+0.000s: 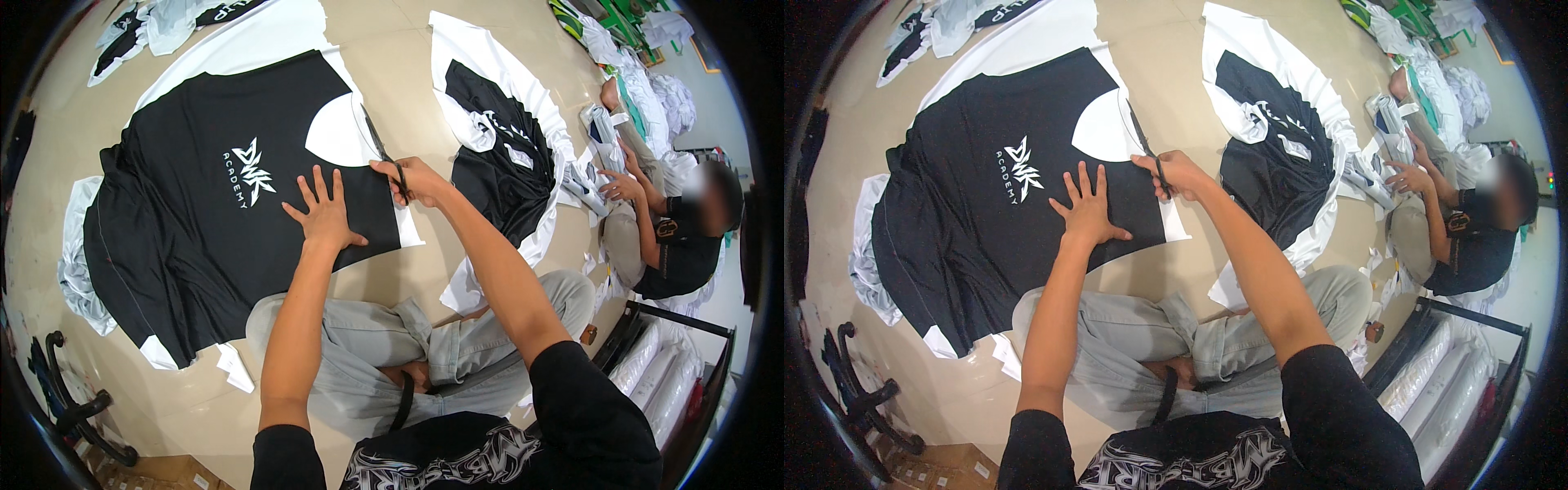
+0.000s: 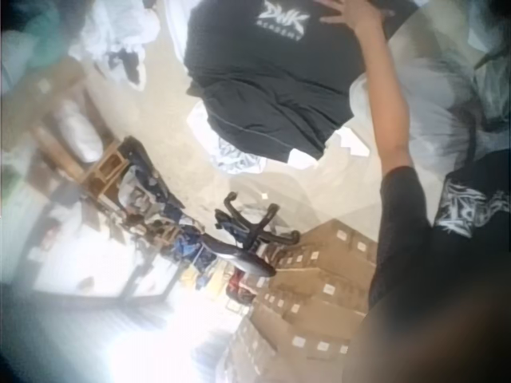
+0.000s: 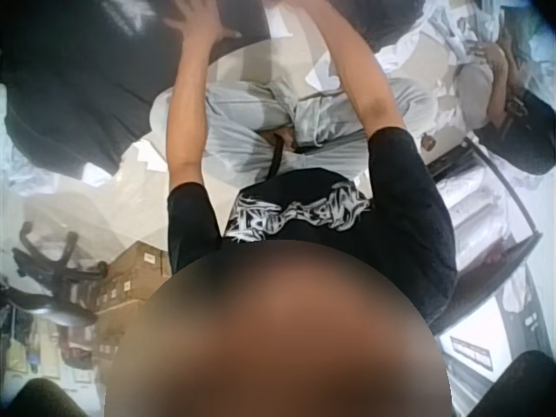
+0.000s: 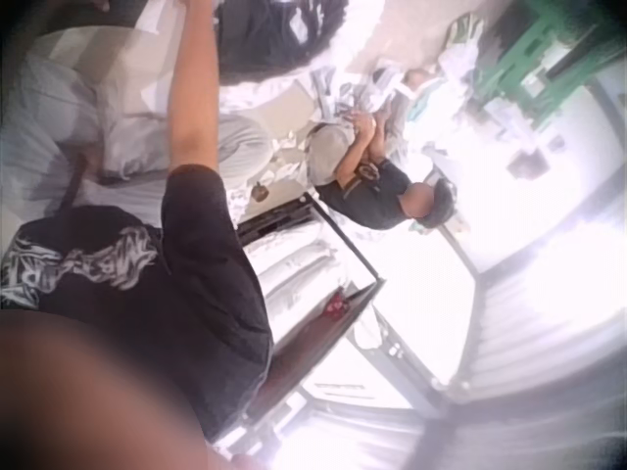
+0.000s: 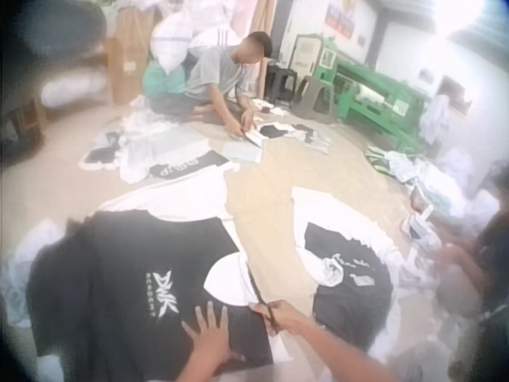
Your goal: The person sits on the floor and uses scissors to cut a black t-shirt that is laid out on top of a white sheet. They trim the edges and cut along the center of the shirt, separating it into two pieces. Other people are visible in the background working on similar tasks.
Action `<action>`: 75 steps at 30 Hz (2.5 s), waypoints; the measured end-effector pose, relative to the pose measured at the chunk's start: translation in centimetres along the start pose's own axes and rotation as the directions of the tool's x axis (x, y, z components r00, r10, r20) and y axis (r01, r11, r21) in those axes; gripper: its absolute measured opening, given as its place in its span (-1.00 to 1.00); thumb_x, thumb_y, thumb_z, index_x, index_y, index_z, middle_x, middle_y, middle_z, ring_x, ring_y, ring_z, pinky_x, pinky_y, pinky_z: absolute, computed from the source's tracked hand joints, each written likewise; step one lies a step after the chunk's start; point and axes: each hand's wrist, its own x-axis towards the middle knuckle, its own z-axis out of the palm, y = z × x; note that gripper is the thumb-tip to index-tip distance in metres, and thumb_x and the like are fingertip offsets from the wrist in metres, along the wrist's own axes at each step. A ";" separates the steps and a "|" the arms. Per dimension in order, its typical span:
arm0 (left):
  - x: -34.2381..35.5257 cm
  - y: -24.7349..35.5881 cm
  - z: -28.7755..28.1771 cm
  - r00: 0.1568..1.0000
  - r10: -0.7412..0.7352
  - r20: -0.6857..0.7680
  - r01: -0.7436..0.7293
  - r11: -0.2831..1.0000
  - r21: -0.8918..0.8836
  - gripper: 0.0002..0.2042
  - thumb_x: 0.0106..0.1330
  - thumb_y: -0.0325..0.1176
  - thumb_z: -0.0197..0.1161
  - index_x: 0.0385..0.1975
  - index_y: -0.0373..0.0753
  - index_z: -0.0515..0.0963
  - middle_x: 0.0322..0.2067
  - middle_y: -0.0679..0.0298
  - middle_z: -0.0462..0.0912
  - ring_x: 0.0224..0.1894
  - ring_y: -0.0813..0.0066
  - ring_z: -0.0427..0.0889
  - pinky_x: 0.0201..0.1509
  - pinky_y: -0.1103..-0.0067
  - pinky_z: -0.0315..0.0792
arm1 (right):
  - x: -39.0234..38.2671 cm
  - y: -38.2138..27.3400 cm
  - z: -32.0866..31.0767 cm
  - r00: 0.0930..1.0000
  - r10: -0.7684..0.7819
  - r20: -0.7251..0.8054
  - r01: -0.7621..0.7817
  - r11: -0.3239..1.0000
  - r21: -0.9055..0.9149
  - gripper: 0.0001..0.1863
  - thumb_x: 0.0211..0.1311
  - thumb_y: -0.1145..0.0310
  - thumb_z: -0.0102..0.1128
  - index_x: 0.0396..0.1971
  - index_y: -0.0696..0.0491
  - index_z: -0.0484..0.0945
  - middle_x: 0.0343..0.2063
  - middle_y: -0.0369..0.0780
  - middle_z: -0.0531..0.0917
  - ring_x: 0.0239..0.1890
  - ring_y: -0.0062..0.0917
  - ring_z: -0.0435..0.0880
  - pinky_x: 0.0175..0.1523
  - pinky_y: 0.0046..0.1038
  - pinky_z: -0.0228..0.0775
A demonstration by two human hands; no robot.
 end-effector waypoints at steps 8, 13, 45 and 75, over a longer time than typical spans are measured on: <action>-1.0 -0.7 -0.2 0.999 -0.002 0.045 0.003 1.000 -0.018 0.51 -0.35 0.04 0.79 0.62 -0.10 -0.21 0.62 -0.01 -0.44 0.61 -0.27 -0.47 0.38 -0.51 -0.20 | -5.6 3.9 0.1 0.992 0.018 -0.127 -0.035 0.991 -0.131 -0.32 0.22 -0.32 0.34 -0.54 0.10 0.47 -0.74 -0.24 0.51 -0.74 -0.51 0.57 -0.60 -0.46 0.35; -3.5 -0.8 -0.6 0.984 0.004 0.180 -0.007 1.000 0.014 0.45 -0.27 0.06 0.76 0.61 -0.19 -0.16 0.61 -0.09 -0.41 0.61 -0.32 -0.34 0.42 -0.46 -0.18 | -16.0 10.1 0.5 0.987 0.155 0.038 -0.155 0.988 -0.015 -0.30 0.20 -0.37 0.32 -0.55 0.07 0.48 -0.71 -0.27 0.51 -0.68 -0.47 0.62 -0.56 -0.43 0.41; -0.3 -1.0 0.8 0.977 -0.148 -0.151 0.126 0.981 -0.145 0.40 -0.26 0.11 0.74 0.61 -0.13 -0.08 0.60 -0.13 -0.30 0.59 -0.38 -0.33 0.40 -0.47 -0.15 | -10.9 9.8 8.0 0.999 0.033 -0.001 -0.033 0.997 0.075 -0.34 0.33 -0.30 0.25 -0.47 0.09 0.46 -0.69 -0.29 0.51 -0.67 -0.55 0.59 -0.58 -0.52 0.35; 0.0 -0.8 0.7 0.979 -0.155 -0.135 0.136 0.980 -0.144 0.38 -0.22 0.09 0.73 0.61 -0.13 -0.09 0.60 -0.12 -0.33 0.59 -0.41 -0.34 0.38 -0.48 -0.08 | -7.3 7.2 7.4 0.998 0.029 -0.048 -0.026 0.999 0.044 -0.39 0.32 -0.21 0.32 -0.49 0.10 0.46 -0.72 -0.29 0.51 -0.72 -0.56 0.58 -0.65 -0.53 0.33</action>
